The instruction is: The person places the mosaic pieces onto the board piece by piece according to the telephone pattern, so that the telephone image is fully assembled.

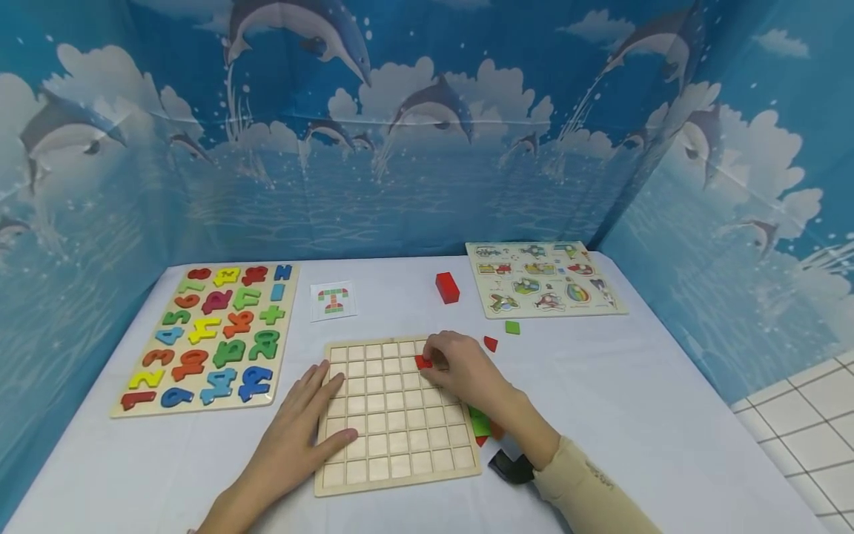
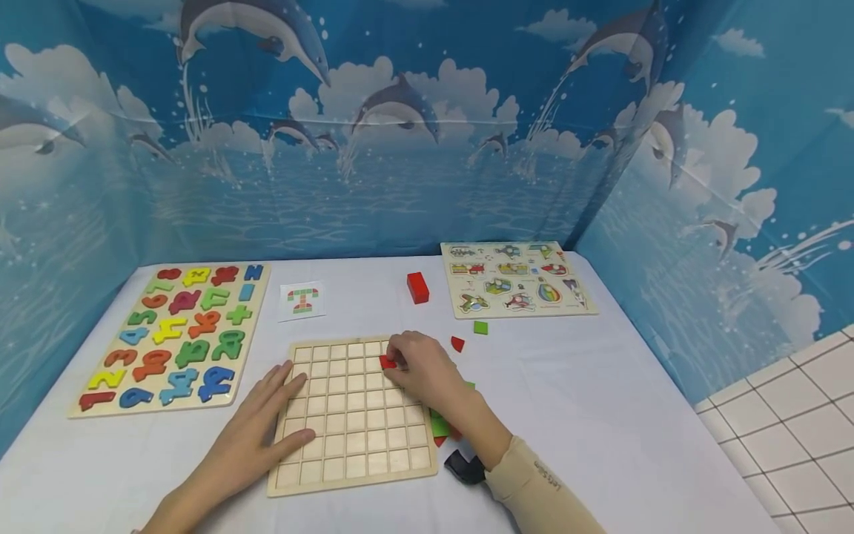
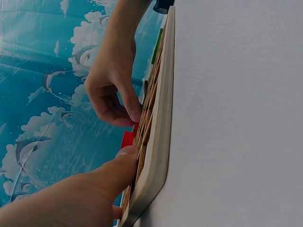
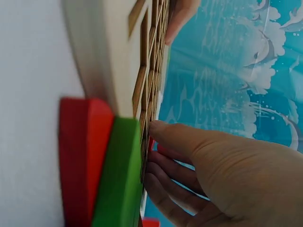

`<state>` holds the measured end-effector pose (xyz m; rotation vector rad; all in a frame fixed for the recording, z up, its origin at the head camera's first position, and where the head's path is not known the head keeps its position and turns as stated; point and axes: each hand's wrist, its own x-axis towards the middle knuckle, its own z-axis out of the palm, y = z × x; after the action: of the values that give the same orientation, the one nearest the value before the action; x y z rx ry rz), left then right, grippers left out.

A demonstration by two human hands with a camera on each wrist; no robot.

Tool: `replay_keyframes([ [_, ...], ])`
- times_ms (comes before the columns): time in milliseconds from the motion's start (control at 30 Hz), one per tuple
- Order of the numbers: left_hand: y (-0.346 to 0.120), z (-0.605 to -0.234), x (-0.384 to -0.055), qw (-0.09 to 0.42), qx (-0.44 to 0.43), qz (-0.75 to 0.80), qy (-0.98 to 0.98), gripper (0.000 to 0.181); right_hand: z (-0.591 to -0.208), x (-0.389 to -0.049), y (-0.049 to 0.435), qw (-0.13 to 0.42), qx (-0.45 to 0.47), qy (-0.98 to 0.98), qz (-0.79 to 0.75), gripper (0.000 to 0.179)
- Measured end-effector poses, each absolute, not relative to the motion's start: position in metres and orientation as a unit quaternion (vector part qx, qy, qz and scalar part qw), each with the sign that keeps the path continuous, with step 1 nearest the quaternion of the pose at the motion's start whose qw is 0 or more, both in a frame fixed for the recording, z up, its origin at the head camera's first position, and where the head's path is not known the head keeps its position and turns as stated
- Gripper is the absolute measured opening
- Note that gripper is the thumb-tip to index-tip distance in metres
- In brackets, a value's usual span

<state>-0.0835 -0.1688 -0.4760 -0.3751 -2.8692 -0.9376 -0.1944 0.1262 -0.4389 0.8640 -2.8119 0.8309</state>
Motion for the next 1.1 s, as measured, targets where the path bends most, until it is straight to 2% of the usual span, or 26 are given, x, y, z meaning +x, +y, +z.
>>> replay_keyframes([
  [300, -0.1691, -0.4745, -0.0822, 0.042, -0.122, -0.305, -0.943, 0.087, -0.4417, -0.1924, 0.1254, 0.053, 0.32, -0.918, 0.227, 0.028],
  [1100, -0.1687, -0.4728, -0.0827, 0.049, -0.127, -0.3, -0.944, 0.086, -0.4435, -0.2006, 0.1324, 0.01, 0.33, -0.894, 0.304, 0.031],
])
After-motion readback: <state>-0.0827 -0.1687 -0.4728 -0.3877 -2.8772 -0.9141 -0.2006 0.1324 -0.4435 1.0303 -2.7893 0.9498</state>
